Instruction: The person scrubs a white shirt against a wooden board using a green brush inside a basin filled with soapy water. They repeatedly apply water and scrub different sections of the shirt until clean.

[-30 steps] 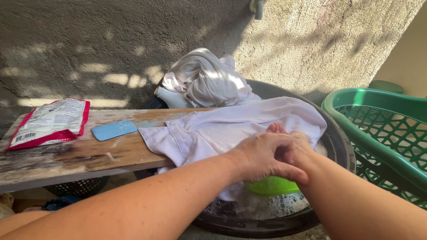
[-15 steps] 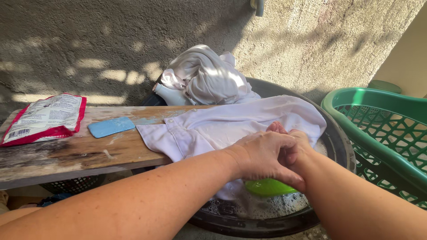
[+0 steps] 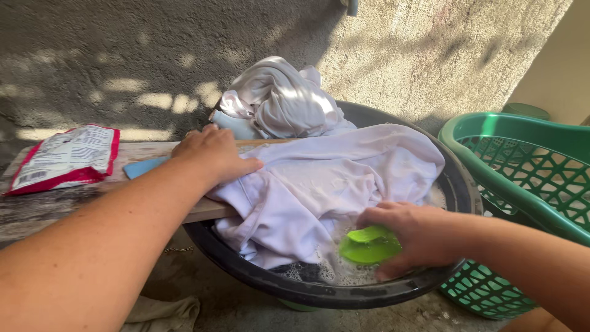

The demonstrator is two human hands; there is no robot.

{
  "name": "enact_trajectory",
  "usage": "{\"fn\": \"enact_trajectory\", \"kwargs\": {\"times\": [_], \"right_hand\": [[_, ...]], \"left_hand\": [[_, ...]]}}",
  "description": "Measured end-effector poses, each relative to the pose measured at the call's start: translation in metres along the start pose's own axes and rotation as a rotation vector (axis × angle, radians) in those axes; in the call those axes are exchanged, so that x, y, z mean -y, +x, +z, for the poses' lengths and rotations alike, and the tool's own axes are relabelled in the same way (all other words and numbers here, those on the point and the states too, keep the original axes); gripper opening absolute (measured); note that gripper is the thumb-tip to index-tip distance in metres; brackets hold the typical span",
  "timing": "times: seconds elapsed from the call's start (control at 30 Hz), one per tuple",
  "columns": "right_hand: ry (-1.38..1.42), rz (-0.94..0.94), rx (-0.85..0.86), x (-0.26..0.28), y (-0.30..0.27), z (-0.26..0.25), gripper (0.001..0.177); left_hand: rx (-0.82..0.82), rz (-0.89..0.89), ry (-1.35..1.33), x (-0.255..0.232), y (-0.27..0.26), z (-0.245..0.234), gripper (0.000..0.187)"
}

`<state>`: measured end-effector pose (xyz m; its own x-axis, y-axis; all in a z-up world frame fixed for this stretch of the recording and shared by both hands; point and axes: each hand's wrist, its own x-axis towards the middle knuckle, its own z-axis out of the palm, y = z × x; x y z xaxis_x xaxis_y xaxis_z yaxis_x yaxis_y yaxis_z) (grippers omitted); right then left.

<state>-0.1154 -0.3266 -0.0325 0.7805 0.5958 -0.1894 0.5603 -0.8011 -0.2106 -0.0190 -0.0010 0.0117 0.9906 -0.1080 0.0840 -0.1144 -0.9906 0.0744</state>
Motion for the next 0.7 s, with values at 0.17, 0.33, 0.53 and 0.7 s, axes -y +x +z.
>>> {"fn": "enact_trajectory", "kwargs": {"times": [0.17,0.33,0.53,0.7], "right_hand": [[0.007,0.225,0.197,-0.001,0.01,-0.021,0.086],[0.641,0.371,0.1,-0.014,0.028,-0.081,0.092],[1.006,0.697,-0.396,0.032,0.087,-0.063,0.098],[-0.169,-0.404,-0.762,0.074,0.116,-0.011,0.078]], "left_hand": [[0.067,-0.162,-0.053,0.011,-0.002,0.003,0.08],[-0.006,-0.047,-0.105,0.019,0.02,0.028,0.042],[-0.152,-0.274,-1.176,0.005,0.026,0.026,0.025],[-0.222,0.077,-0.361,0.025,-0.01,0.004,0.026]]}}
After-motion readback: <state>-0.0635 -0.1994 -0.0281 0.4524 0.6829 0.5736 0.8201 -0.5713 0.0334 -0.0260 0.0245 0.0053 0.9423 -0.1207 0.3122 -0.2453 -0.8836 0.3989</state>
